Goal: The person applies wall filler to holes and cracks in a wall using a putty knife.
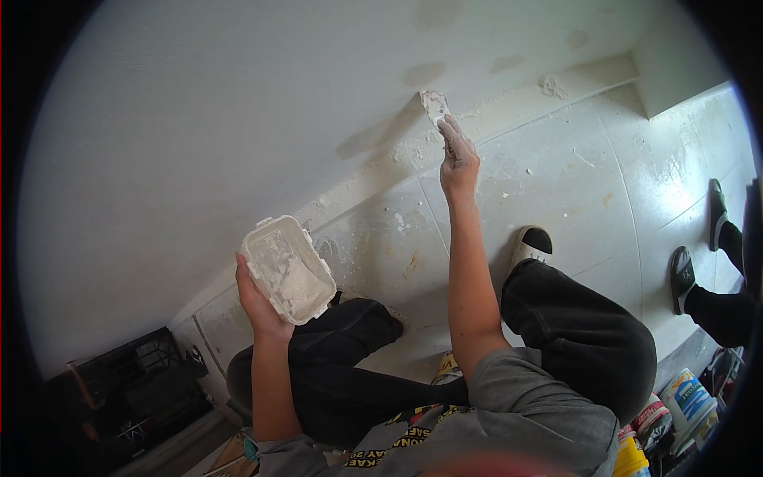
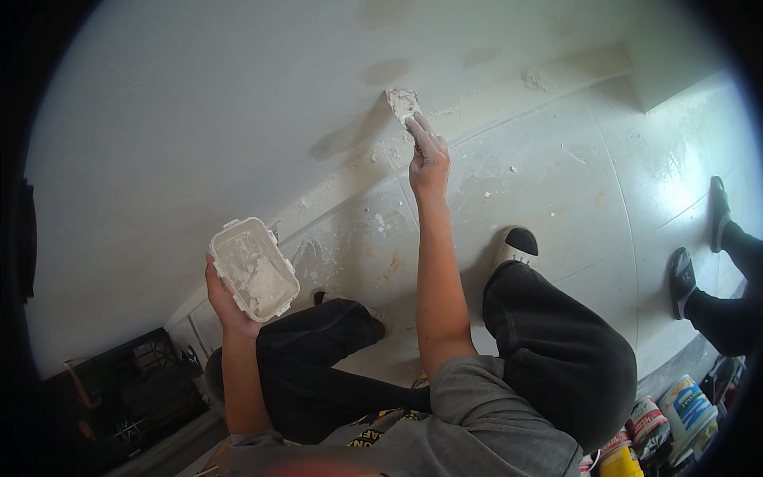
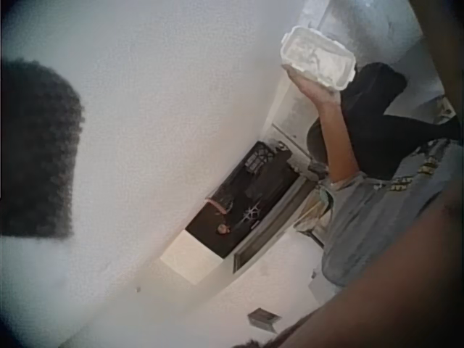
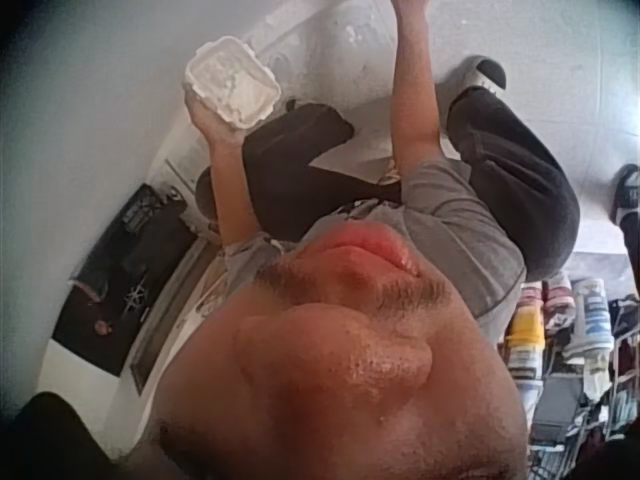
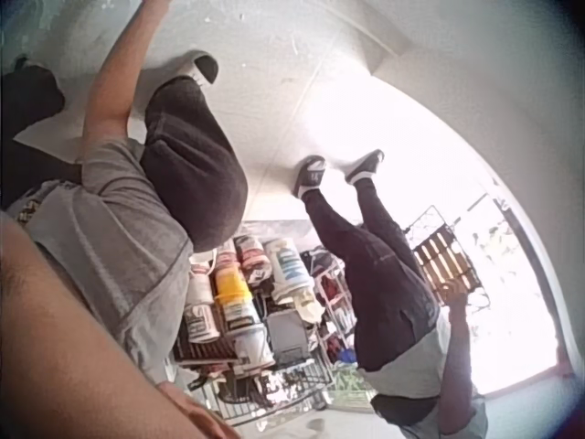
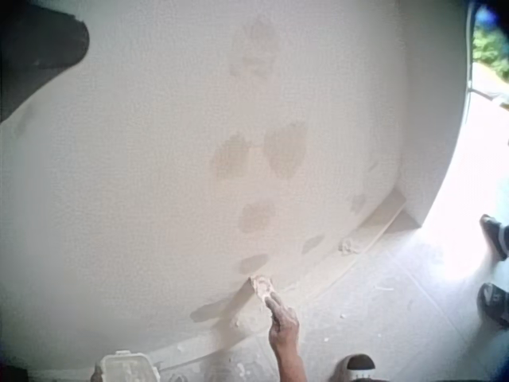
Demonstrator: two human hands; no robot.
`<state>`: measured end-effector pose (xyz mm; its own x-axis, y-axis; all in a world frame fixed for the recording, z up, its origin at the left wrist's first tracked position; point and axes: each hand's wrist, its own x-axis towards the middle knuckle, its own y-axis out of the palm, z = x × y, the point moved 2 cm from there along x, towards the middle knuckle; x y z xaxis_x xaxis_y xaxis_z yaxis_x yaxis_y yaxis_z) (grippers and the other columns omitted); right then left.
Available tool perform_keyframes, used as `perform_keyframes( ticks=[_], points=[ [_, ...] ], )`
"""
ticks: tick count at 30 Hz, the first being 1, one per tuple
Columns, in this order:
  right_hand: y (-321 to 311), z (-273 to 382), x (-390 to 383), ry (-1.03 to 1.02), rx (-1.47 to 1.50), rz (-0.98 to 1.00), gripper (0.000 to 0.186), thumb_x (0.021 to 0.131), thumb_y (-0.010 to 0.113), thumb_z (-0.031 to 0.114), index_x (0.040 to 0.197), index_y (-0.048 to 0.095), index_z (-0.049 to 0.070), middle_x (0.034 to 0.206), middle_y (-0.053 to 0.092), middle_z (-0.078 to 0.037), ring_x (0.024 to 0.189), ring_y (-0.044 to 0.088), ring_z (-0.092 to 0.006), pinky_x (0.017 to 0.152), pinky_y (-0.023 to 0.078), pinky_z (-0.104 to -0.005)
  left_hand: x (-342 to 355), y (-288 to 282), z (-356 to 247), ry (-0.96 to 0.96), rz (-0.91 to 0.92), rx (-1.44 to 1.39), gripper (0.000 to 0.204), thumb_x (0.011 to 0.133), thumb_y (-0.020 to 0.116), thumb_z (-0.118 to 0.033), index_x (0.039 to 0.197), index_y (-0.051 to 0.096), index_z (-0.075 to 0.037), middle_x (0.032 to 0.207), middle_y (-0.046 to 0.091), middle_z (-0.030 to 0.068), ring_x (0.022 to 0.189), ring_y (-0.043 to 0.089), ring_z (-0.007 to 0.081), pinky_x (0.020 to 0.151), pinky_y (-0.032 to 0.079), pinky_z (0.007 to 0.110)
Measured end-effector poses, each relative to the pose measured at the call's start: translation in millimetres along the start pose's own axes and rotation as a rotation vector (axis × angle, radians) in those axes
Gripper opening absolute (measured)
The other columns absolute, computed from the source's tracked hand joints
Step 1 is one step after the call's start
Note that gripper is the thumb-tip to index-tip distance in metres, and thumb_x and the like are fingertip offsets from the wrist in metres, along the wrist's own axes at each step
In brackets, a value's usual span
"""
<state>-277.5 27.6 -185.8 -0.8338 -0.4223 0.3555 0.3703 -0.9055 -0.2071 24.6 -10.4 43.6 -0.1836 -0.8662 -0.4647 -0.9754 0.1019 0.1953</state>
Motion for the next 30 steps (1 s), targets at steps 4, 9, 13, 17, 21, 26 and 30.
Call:
perform_keyframes(
  ticks=[4,9,13,17,21,26,30],
  points=[
    [-4,-4,-4,-0.014,-0.024,0.053,0.042,0.088,0.055,-0.011,0.122,0.068,0.011,0.126,0.067,-0.012,0.095,0.067,-0.0285,0.086,0.052,-0.0351,0,1,0,0.009,0.019,-0.006,0.059,0.102,0.040,-0.053,0.136,0.047,-0.005,0.128,0.057,0.0107,0.116,0.060,0.0239,0.097,0.051,0.039],
    [-10,1,-8,-0.026,0.000,-0.060,0.046,0.085,0.054,-0.012,0.121,0.069,0.012,0.124,0.068,-0.009,0.087,0.064,-0.0298,0.083,0.051,-0.0371,-3,8,-2,0.023,0.000,0.023,0.059,0.102,0.039,-0.053,0.136,0.047,-0.005,0.128,0.057,0.0107,0.116,0.060,0.0236,0.097,0.051,0.039],
    [-10,1,9,-0.032,-0.053,-0.118,0.046,0.084,0.055,-0.012,0.121,0.068,0.013,0.124,0.068,-0.009,0.087,0.065,-0.0297,0.084,0.051,-0.0364,-5,11,-2,0.018,0.018,0.022,0.058,0.102,0.039,-0.053,0.135,0.048,-0.005,0.126,0.058,0.0108,0.116,0.060,0.0236,0.096,0.052,0.039],
    [3,-3,-3,0.010,0.061,0.004,0.045,0.085,0.055,-0.013,0.122,0.068,0.010,0.123,0.068,-0.012,0.092,0.068,-0.0275,0.085,0.053,-0.0349,-1,3,-2,0.002,0.026,-0.012,0.059,0.102,0.039,-0.053,0.135,0.048,-0.005,0.126,0.059,0.0108,0.115,0.061,0.0237,0.096,0.052,0.039],
    [11,1,-21,0.060,0.132,0.077,0.048,0.084,0.054,-0.015,0.123,0.067,0.009,0.123,0.068,-0.013,0.092,0.069,-0.0259,0.083,0.055,-0.0342,-1,2,-2,-0.013,0.028,0.003,0.059,0.102,0.040,-0.053,0.135,0.048,-0.005,0.126,0.059,0.0106,0.116,0.060,0.0238,0.097,0.051,0.040],
    [2,10,-14,0.062,0.120,-0.004,0.045,0.088,0.052,-0.015,0.125,0.066,0.007,0.123,0.068,-0.015,0.098,0.070,-0.0220,0.074,0.058,-0.0307,-1,2,-2,0.026,0.007,0.033,0.059,0.102,0.040,-0.053,0.135,0.048,-0.005,0.127,0.058,0.0107,0.116,0.060,0.0239,0.097,0.051,0.039],
    [-1,4,1,-0.034,-0.017,-0.119,0.039,0.092,0.055,-0.009,0.125,0.067,0.006,0.113,0.072,-0.015,0.089,0.070,-0.0185,0.070,0.057,-0.0300,-3,6,-2,0.026,-0.034,0.055,0.059,0.102,0.040,-0.054,0.135,0.048,-0.005,0.127,0.058,0.0110,0.115,0.060,0.0239,0.097,0.051,0.039]
  ],
)
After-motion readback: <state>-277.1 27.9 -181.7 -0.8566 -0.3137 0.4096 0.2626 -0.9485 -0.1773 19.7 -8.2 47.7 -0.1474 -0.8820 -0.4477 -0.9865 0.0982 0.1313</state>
